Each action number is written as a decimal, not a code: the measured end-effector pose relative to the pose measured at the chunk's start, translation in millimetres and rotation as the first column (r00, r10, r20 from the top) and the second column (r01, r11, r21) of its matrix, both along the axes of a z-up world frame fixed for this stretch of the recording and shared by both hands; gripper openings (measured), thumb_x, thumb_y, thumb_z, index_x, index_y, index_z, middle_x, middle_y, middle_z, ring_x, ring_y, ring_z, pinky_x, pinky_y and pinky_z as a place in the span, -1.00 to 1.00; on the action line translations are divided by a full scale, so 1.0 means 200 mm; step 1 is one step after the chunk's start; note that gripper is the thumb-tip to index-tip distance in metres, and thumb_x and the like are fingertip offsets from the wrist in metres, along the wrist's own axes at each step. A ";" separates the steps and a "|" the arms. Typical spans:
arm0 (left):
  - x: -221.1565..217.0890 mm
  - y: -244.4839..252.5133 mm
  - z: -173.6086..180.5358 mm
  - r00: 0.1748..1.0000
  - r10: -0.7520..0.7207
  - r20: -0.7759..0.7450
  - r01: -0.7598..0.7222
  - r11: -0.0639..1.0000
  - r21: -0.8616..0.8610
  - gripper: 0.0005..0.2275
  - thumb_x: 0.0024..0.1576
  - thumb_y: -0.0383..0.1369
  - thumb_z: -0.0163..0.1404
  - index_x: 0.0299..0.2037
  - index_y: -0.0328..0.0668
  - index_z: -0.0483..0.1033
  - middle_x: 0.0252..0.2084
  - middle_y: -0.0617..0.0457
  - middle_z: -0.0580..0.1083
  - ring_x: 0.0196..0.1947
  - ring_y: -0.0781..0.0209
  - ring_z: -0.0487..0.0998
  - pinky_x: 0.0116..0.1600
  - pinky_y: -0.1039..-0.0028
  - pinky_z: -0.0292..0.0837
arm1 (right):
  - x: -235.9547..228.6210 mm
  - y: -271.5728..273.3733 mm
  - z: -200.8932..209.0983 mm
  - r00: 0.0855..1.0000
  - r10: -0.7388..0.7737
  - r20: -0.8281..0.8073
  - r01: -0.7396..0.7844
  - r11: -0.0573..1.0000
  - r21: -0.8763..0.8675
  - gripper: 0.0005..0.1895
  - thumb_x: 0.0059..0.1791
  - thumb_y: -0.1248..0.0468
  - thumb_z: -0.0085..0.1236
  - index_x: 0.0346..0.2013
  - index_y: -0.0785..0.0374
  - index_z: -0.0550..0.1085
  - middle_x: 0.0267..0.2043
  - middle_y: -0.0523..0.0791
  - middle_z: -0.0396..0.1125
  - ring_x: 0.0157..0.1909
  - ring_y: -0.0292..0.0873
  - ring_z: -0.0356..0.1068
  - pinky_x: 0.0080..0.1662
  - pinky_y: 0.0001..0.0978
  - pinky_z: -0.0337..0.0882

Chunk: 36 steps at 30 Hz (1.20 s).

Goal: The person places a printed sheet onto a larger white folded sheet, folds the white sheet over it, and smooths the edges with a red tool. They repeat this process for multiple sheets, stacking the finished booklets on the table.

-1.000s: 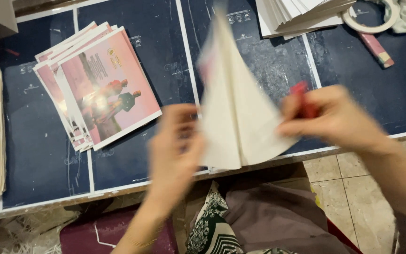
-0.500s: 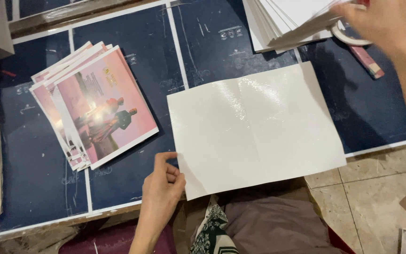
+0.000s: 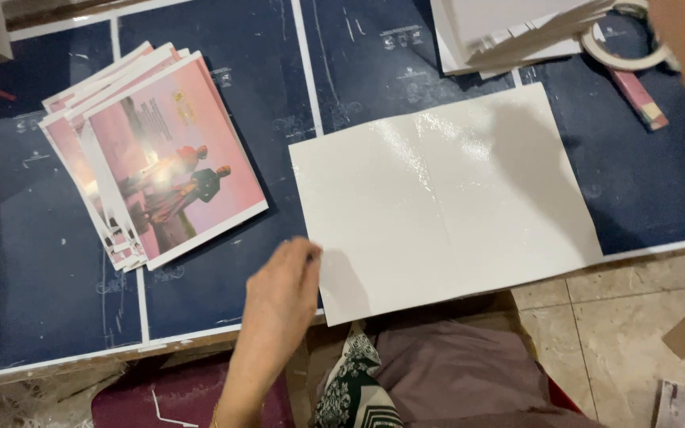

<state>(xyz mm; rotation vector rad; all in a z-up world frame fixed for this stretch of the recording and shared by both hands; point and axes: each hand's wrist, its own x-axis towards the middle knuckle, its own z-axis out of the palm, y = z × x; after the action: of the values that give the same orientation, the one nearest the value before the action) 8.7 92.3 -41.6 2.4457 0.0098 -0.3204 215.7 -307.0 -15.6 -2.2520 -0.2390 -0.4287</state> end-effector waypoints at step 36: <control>-0.16 0.10 -0.20 0.926 -0.279 0.254 0.269 0.960 0.076 -0.47 0.22 -0.33 -0.04 0.41 -0.05 0.09 0.49 0.08 0.05 0.51 -0.06 -0.10 0.43 -0.06 -0.22 | -0.86 0.50 -0.22 0.876 0.267 -0.402 -0.451 0.747 -0.488 -0.75 0.00 0.14 0.13 -0.16 0.23 0.41 -0.23 -0.13 0.30 -0.55 -0.07 0.28 -0.52 -0.16 0.28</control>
<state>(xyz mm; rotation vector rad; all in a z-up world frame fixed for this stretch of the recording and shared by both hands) -24.2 112.6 -80.8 2.5115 -0.4496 -0.1133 43.8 -207.9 -59.6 -2.7239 -0.7125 0.2550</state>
